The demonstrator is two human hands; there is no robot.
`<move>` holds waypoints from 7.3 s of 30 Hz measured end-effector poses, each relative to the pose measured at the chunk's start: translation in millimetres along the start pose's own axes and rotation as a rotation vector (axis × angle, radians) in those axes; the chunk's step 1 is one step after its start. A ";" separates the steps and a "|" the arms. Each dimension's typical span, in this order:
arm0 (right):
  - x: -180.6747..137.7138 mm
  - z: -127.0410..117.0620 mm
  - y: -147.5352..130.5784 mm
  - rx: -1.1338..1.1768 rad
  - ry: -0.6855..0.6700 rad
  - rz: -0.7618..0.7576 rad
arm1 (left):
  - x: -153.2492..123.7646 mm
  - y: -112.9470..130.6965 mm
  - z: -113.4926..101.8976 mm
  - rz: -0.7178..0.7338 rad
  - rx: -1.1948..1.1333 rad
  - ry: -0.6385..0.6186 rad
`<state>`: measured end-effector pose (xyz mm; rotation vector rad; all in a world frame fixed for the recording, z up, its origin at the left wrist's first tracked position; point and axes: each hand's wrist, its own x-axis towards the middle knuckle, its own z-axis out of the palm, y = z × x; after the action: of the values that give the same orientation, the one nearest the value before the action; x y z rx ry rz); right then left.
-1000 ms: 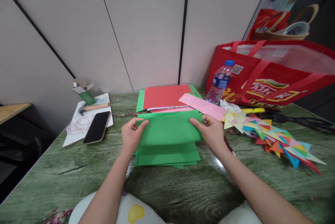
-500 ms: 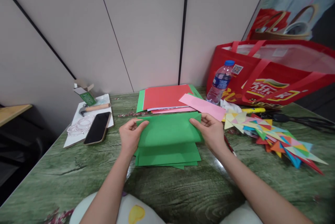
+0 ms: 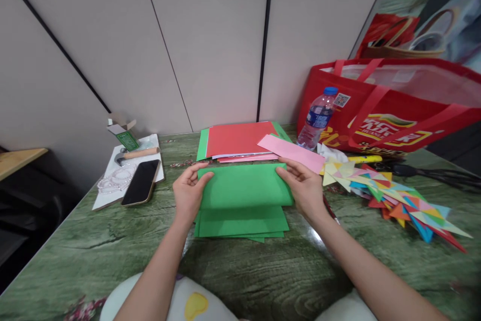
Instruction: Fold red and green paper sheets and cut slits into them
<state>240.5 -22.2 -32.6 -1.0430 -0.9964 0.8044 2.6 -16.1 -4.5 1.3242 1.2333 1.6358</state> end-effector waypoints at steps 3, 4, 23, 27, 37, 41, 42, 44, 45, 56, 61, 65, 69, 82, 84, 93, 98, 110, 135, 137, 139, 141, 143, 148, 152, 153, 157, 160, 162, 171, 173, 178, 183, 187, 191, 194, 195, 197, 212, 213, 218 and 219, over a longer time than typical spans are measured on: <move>0.2 -0.3 -1.3 0.011 0.030 0.009 | 1.4 -2.8 -1.1 0.017 0.030 -0.001; 0.3 -0.4 -1.5 0.020 0.032 0.010 | 1.7 -3.1 -1.3 0.016 0.032 -0.004; 1.3 -2.2 -1.3 0.032 0.040 0.021 | 1.0 -0.2 0.5 -0.035 -0.050 0.026; 2.4 -2.9 0.5 0.015 0.052 0.005 | 0.9 0.5 1.2 -0.057 -0.070 0.028; 4.4 -3.6 4.6 0.030 0.059 0.016 | -1.2 3.4 1.5 -0.080 -0.051 -0.002; 4.4 -3.1 4.7 0.059 0.068 0.030 | -1.0 3.4 2.0 -0.088 -0.066 0.002; 4.5 -3.1 4.9 0.061 0.069 0.033 | -1.0 3.5 2.2 -0.087 -0.069 0.000; 4.7 -3.4 5.6 0.062 0.066 0.039 | -0.9 3.9 2.5 -0.086 -0.067 0.001; 4.8 -3.6 6.0 0.061 0.066 0.040 | -0.9 4.1 2.6 -0.087 -0.066 0.001; 5.0 -3.9 6.2 0.046 0.063 0.033 | -1.1 2.6 1.6 -0.083 -0.044 0.007; 4.5 -2.9 4.5 0.063 0.065 0.053 | -1.1 4.3 2.4 -0.056 -0.032 0.016; 4.1 -2.8 3.7 0.066 0.064 0.060 | -0.3 3.3 2.9 -0.019 -0.019 0.008; 4.4 -2.6 3.3 0.075 0.068 0.065 | 0.8 1.1 2.4 0.005 -0.006 0.035; 5.0 -3.5 4.4 0.093 0.069 0.074 | 1.6 -1.4 1.6 -0.009 -0.016 0.033; 4.9 -3.6 4.7 0.093 0.064 0.074 | 1.8 -1.5 1.7 -0.009 -0.013 0.033; 4.9 -3.1 3.3 0.096 0.072 0.080 | 1.5 -3.2 1.1 -0.006 -0.009 0.029; 5.3 -2.8 3.8 0.095 0.071 0.078 | 1.8 -1.8 1.1 0.002 -0.001 0.030; 4.9 -2.3 1.8 0.082 0.076 0.077 | 1.0 0.7 2.5 -0.015 0.023 0.029; 5.6 -4.7 6.8 0.050 0.050 0.083 | 2.1 0.4 1.8 0.030 0.060 0.030; 5.6 -4.7 6.7 0.050 0.047 0.080 | 2.5 -0.1 1.0 0.015 0.065 0.029; 5.5 -4.6 6.5 0.060 0.046 0.084 | 2.6 -0.3 0.3 0.007 0.067 0.029; 5.3 -4.4 5.9 0.069 0.046 0.097 | 2.4 -0.1 0.0 0.009 0.067 0.032; 5.2 -4.1 5.2 0.071 0.048 0.107 | 2.3 0.2 0.3 0.014 0.067 0.036; 5.4 -4.3 3.7 0.081 0.051 0.124 | 3.2 2.0 1.2 0.000 0.094 0.038; 5.9 -7.2 4.6 0.052 0.014 0.209 | 5.4 3.2 -5.1 -0.065 0.210 -0.025; 5.9 -8.2 5.7 0.037 -0.016 0.256 | 6.3 2.9 -7.9 -0.092 0.237 -0.059; 4.7 -11.1 13.7 -0.127 -0.196 0.392 | 9.7 -3.2 -19.3 -0.177 0.361 -0.192; 3.3 -10.9 22.7 -0.242 -0.267 0.393 | 10.8 -10.1 -22.8 -0.185 0.500 -0.253; 3.1 -10.5 29.3 -0.315 -0.290 0.370 | 10.1 -13.4 -22.2 -0.168 0.608 -0.280; 3.7 -5.5 37.7 -0.852 -0.393 0.169 | 4.3 -17.4 -16.6 -0.081 1.042 -0.433; 3.2 -2.3 33.1 -0.958 -0.426 0.150 | 4.1 -18.1 -15.3 -0.086 1.118 -0.486; 2.2 4.1 18.8 -1.168 -0.514 0.116 | 3.5 -14.2 -11.2 -0.118 1.282 -0.584; 1.7 7.4 9.0 -1.294 -0.569 0.083 | -0.2 -9.1 -4.7 -0.046 1.363 -0.627; 3.8 12.2 9.3 -1.271 -0.684 0.011 | -5.4 -12.9 2.9 0.064 1.283 -0.820; 5.9 15.5 13.7 -1.234 -0.785 -0.041 | -8.7 -16.6 6.3 0.145 1.261 -0.935; 6.8 15.7 14.7 -1.225 -0.817 -0.051 | -10.1 -15.4 7.6 0.177 1.295 -0.972; 6.7 16.0 14.5 -1.224 -0.820 -0.051 | -10.7 -14.4 8.3 0.185 1.306 -0.984; 5.9 17.9 13.8 -1.221 -0.823 -0.052 | -12.1 -12.4 10.3 0.196 1.324 -1.002; -10.5 38.4 3.8 -1.187 -0.995 -0.129 | -16.2 -9.9 15.9 0.261 1.452 -1.077; -11.1 39.1 2.7 -1.205 -1.002 -0.127 | -16.9 -9.5 15.9 0.263 1.452 -1.080; -15.7 42.8 -5.7 -1.281 -1.076 -0.120 | -19.8 -4.4 17.3 0.240 1.459 -1.120; -16.7 43.1 -7.6 -1.292 -1.093 -0.121 | -20.5 -3.0 18.0 0.226 1.462 -1.121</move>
<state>195.0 -26.1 -22.3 -1.5745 -2.6918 0.5427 24.9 -29.5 -13.3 2.6545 1.4153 -0.4099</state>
